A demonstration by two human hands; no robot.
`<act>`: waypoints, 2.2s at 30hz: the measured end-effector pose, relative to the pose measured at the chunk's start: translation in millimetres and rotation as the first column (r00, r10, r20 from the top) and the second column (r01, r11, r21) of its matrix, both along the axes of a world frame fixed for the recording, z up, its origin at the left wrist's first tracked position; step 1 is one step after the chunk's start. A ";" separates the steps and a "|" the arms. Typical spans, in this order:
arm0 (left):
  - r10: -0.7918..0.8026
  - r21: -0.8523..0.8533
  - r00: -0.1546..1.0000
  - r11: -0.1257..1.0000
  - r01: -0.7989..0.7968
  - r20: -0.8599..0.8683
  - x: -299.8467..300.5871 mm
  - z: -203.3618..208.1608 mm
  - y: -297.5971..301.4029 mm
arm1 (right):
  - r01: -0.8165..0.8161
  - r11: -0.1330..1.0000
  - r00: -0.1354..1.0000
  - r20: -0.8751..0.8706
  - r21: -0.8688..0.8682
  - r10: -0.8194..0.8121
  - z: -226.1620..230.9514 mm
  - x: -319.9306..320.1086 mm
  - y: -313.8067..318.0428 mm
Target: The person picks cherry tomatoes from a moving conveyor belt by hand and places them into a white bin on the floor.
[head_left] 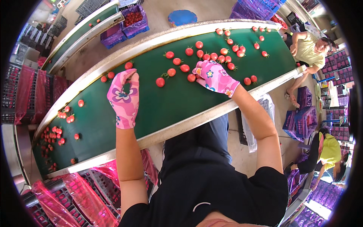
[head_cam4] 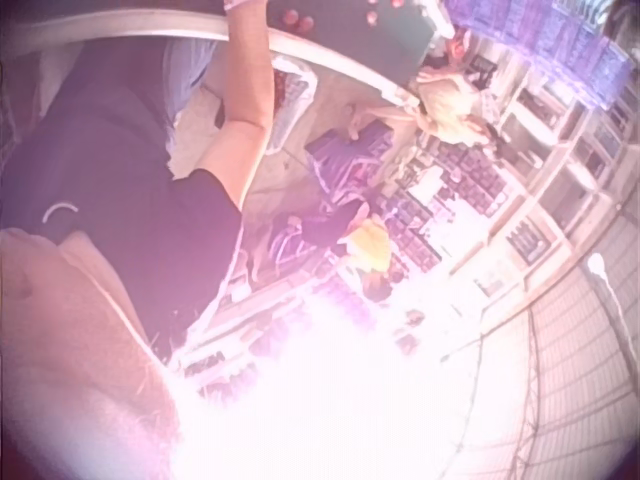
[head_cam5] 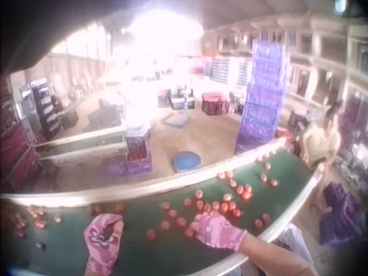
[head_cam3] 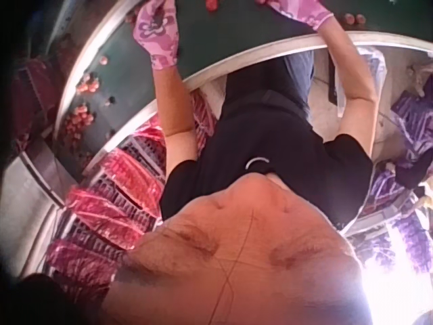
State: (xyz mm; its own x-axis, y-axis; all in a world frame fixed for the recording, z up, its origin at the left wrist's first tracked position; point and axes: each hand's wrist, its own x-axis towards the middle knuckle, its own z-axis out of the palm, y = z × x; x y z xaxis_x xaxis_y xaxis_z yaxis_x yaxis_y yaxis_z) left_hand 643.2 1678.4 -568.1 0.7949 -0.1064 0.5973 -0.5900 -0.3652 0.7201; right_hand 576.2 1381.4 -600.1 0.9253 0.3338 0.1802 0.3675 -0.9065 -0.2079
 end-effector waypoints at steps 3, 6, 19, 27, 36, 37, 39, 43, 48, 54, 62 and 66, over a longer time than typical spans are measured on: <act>-0.008 -0.024 0.998 1.000 0.006 -0.070 0.1 0.3 8.1 | 0.024 0.976 1.000 -0.017 0.216 -0.021 9.7 6.7 -12.5; 0.008 0.027 0.999 1.000 -0.007 -0.035 2.6 -4.0 12.5 | 0.300 0.778 0.951 -0.102 0.552 -0.293 17.9 25.2 -36.9; -0.238 -0.811 0.885 0.542 -0.222 -0.401 79.8 -29.2 137.2 | 0.109 0.726 0.957 -0.268 0.679 0.107 11.0 80.0 30.1; -0.269 -0.693 0.852 0.707 -0.143 -0.450 71.3 -30.9 134.7 | 0.414 0.535 0.904 -0.261 0.737 -0.340 40.0 101.9 27.9; -0.361 -0.693 0.814 0.718 -0.070 -0.456 72.6 -25.7 153.6 | 0.463 0.871 0.886 -0.097 0.164 -0.453 13.8 39.2 10.2; -0.360 -0.687 0.811 0.724 -0.069 -0.461 72.3 -23.8 153.4 | 0.456 0.879 0.889 -0.022 0.139 -0.458 15.0 42.6 20.3; -0.369 -0.675 0.811 0.737 -0.042 -0.454 74.8 -27.1 158.8 | 0.397 0.888 0.912 0.014 0.232 -0.411 24.2 54.8 57.5; -0.377 -0.632 0.806 0.775 0.005 -0.456 80.9 -32.4 172.7 | 0.559 0.828 0.800 -0.235 -0.046 -0.553 30.8 90.4 92.8; -0.360 -0.598 0.830 0.801 0.041 -0.426 87.9 -42.2 187.1 | 0.512 0.838 0.859 -0.105 0.189 -0.501 14.1 73.5 86.0; -0.333 -0.484 0.853 0.868 0.111 -0.402 92.9 -55.7 211.0 | -0.041 -0.008 0.953 0.036 0.999 -0.300 43.6 -97.7 83.5; -0.479 0.435 0.875 0.805 0.404 0.074 -63.5 -23.0 137.1 | -0.315 -0.838 0.596 -0.595 0.445 -0.540 -213.0 -310.3 56.9; -0.603 0.725 0.786 0.603 0.334 0.139 -116.0 -30.0 94.4 | -0.432 -0.854 0.364 -0.811 0.289 -0.458 -282.8 -333.0 27.7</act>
